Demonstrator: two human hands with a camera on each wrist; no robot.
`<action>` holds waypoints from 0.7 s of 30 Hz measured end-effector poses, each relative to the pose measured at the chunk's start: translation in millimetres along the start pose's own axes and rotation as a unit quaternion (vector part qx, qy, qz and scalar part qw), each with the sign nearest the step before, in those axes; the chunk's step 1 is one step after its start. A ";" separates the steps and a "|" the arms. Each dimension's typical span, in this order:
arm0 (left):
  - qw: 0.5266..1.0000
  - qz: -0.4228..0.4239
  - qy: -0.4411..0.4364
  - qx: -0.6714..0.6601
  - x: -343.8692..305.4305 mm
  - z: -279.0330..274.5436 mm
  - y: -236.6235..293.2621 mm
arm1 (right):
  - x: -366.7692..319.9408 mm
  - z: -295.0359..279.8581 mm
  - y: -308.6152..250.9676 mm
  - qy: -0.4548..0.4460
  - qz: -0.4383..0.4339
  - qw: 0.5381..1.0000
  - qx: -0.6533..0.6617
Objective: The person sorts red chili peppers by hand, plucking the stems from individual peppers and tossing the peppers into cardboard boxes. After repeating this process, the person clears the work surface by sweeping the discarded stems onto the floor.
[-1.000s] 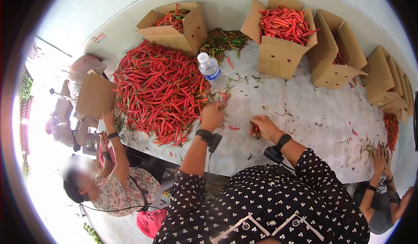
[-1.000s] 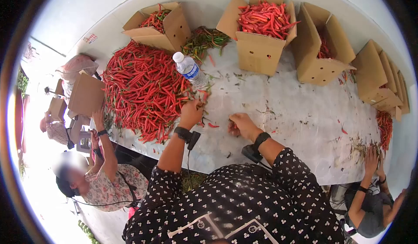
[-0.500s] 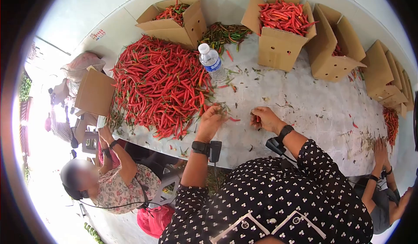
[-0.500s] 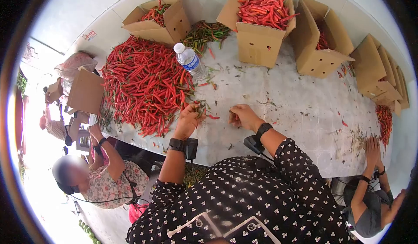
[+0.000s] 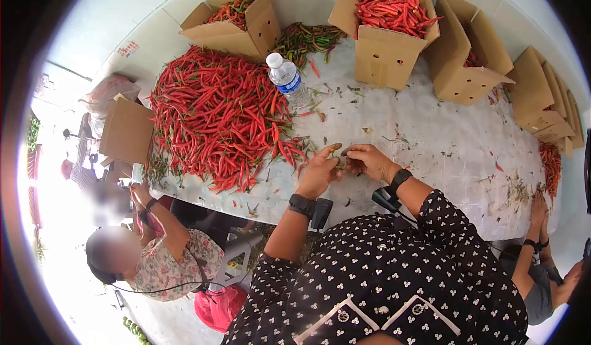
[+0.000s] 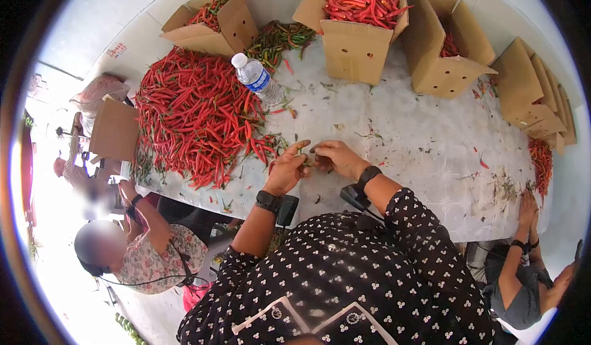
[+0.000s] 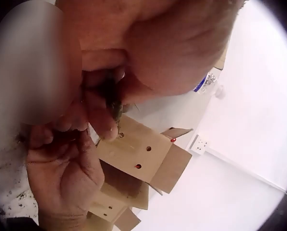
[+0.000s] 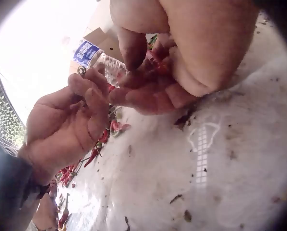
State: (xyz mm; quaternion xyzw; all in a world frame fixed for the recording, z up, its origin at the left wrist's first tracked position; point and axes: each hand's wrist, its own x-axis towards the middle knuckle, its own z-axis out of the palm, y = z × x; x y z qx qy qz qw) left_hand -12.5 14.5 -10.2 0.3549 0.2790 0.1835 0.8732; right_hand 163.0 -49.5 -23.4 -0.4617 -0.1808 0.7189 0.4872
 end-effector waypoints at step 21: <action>0.571 0.133 0.411 0.698 -163.3 -70.8 46.0 | 10.4 1.3 3.9 0.027 0.001 0.999 -0.047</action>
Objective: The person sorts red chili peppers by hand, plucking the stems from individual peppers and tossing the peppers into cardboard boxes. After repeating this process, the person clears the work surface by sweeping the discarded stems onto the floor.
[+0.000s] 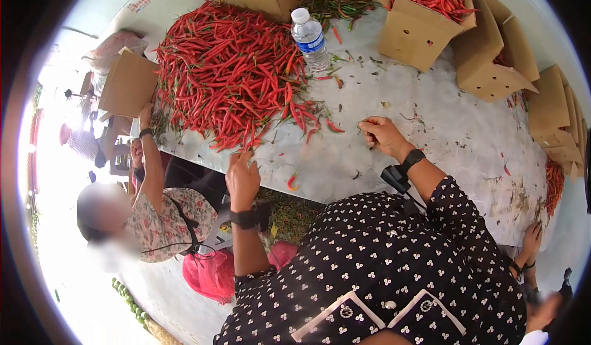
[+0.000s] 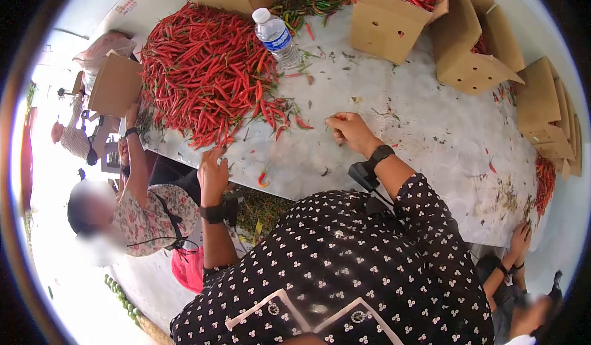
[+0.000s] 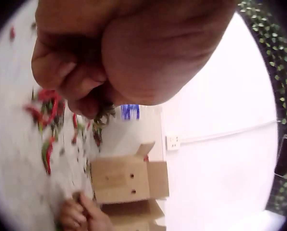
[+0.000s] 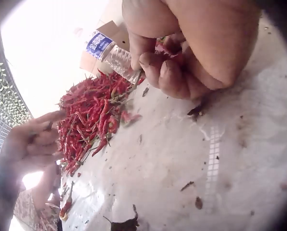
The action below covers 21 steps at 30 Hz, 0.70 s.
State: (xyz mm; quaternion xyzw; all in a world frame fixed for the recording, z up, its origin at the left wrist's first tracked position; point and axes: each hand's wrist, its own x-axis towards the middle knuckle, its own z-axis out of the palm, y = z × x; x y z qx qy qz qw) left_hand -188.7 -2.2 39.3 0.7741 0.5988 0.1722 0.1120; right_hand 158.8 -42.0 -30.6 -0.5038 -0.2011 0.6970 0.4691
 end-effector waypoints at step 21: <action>0.819 -0.065 -0.239 -0.518 28.0 101.1 112.2 | -21.0 36.1 -17.7 -0.145 0.010 0.975 -0.166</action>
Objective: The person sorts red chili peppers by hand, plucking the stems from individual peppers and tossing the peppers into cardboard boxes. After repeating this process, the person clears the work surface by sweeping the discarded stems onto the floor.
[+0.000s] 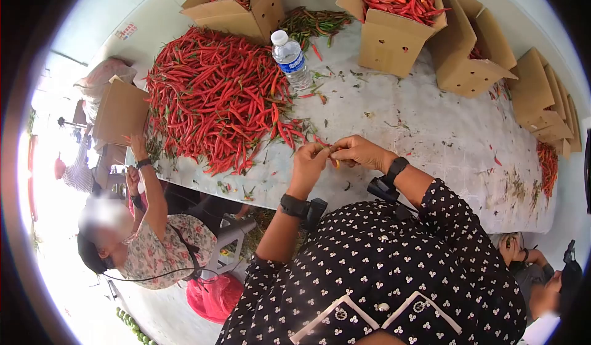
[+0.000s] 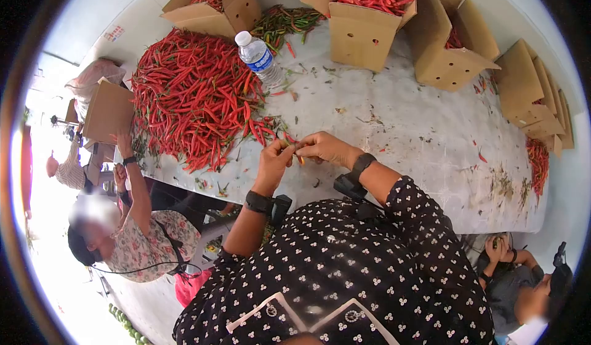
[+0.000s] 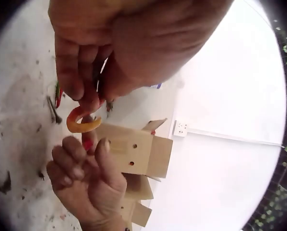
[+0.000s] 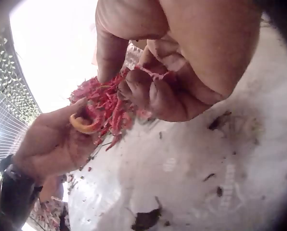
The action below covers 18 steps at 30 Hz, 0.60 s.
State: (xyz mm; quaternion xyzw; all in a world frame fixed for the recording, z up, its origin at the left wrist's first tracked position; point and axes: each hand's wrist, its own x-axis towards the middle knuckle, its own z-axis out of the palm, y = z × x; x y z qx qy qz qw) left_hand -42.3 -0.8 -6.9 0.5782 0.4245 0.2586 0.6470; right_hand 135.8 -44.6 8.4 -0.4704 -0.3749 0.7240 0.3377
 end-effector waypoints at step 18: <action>0.999 -0.028 -0.011 -0.013 7.1 -39.7 1.8 | 3.5 -19.5 8.0 0.098 0.008 0.994 -0.039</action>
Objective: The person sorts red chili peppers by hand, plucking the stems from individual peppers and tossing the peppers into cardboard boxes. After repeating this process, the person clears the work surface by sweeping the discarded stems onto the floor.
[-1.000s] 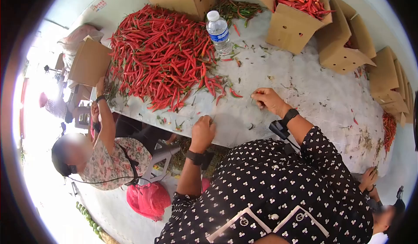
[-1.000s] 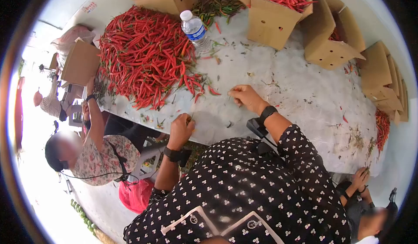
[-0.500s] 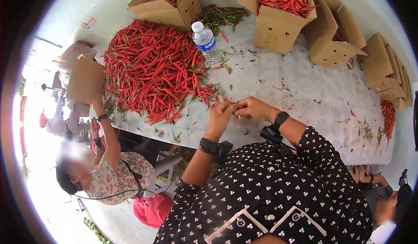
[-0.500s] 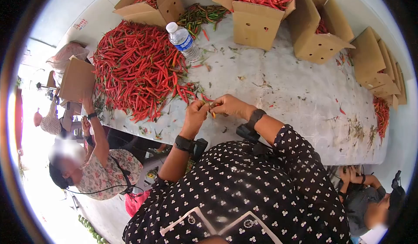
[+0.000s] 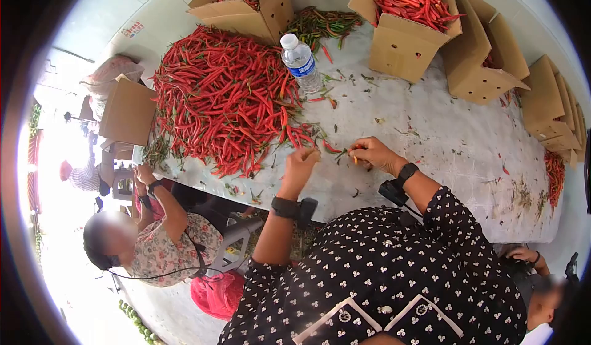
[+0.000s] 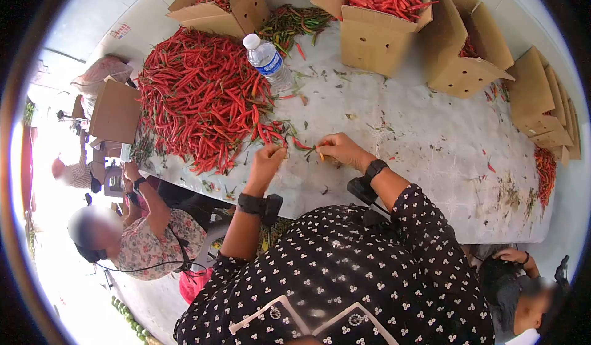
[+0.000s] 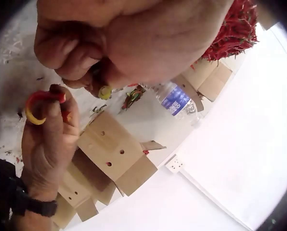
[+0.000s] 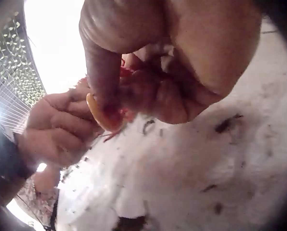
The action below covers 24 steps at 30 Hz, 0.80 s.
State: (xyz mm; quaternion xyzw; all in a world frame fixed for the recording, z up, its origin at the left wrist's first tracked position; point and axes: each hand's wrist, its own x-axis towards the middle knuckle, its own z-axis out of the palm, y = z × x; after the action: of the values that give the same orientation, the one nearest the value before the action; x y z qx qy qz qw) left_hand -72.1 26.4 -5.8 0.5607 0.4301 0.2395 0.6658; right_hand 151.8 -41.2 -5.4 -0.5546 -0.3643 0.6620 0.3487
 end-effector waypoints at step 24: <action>0.998 0.019 0.047 0.040 51.6 -1.4 51.2 | 10.2 -8.0 18.6 -0.006 -0.001 0.985 0.173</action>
State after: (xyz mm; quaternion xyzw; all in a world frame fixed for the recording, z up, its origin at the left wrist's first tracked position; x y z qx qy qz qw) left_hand -38.3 81.6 27.4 0.5835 0.4592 0.2606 0.6171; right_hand 157.2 -40.7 -27.4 -0.4811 -0.2470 0.7181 0.4380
